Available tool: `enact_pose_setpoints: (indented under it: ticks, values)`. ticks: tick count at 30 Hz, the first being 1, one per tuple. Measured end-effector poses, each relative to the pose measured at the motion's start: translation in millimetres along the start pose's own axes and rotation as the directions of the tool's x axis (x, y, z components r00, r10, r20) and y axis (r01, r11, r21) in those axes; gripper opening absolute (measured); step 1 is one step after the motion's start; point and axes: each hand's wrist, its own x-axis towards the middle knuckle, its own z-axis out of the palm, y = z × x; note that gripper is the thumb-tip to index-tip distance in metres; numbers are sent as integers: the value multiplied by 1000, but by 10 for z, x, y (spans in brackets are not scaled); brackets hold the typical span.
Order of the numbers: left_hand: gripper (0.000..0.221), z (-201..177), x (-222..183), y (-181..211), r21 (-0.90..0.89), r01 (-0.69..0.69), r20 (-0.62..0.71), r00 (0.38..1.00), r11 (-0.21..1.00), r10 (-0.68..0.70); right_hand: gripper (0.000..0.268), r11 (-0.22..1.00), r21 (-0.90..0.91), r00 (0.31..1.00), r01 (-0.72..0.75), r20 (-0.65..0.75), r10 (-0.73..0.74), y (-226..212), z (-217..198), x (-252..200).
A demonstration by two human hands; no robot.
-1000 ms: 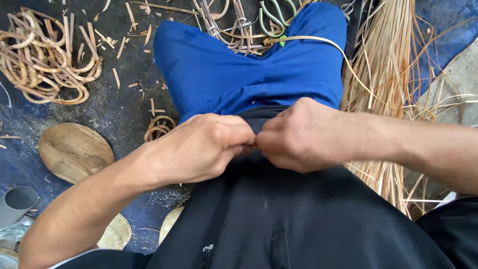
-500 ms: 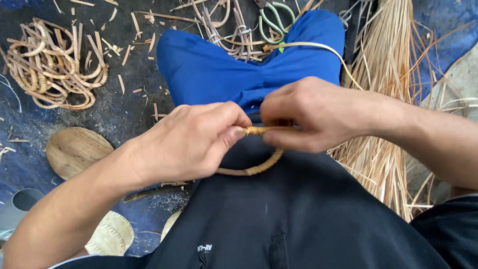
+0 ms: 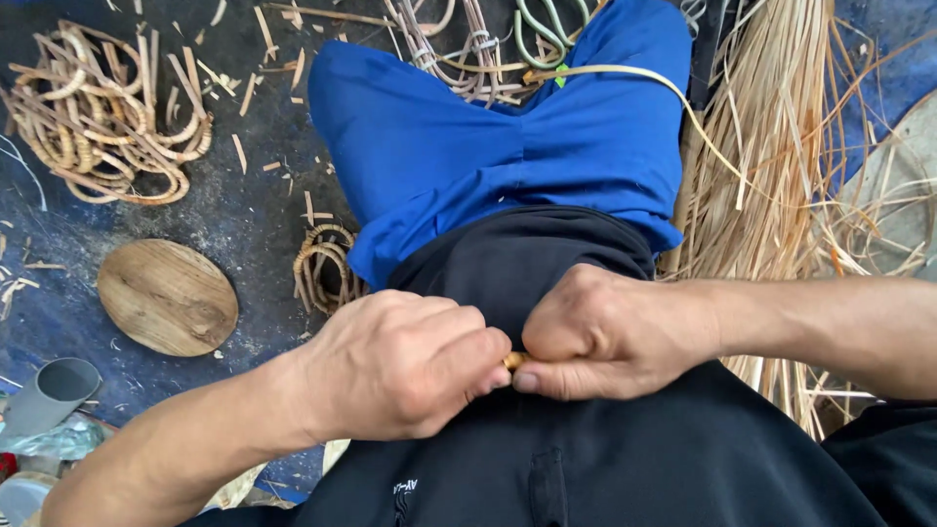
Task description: The person sits on the floor and binds thin rattan strips tightly around a curved rattan frame resting on their lap, wrapping the strips in a spiral along the frame and pulling each wrap tight by hand. Finished coiled rattan pieces, loose strips, and scissors lie on the tarp-covered floor around them.
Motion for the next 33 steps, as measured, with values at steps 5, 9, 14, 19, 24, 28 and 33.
enact_pose_setpoints:
  ticks: [5,9,14,19,24,28,33]
  values:
    - [22,100,-28,15,169,-88,-30,995,982,95,48,994,48,995,95,-34,-93,26,61,-43]
    - [24,125,-5,-83,292,-126,-73,986,948,153,44,986,151,997,68,-32,-64,162,37,-93]
    - [19,-96,-45,-180,393,-267,-86,942,880,324,34,955,292,993,48,-114,-15,148,-108,-41]
    - [32,-137,-27,-294,498,-336,-51,909,800,413,23,948,272,976,166,-183,-118,213,-76,56]
    - [45,9,-140,-466,304,-377,-60,909,875,413,38,628,747,974,-218,122,192,481,61,68]
    - [47,68,-147,-525,267,-386,-89,902,883,422,39,617,737,959,-276,169,228,518,107,71]
    - [50,147,-156,-608,237,-376,-116,904,896,411,34,561,779,959,-280,196,206,586,121,63]
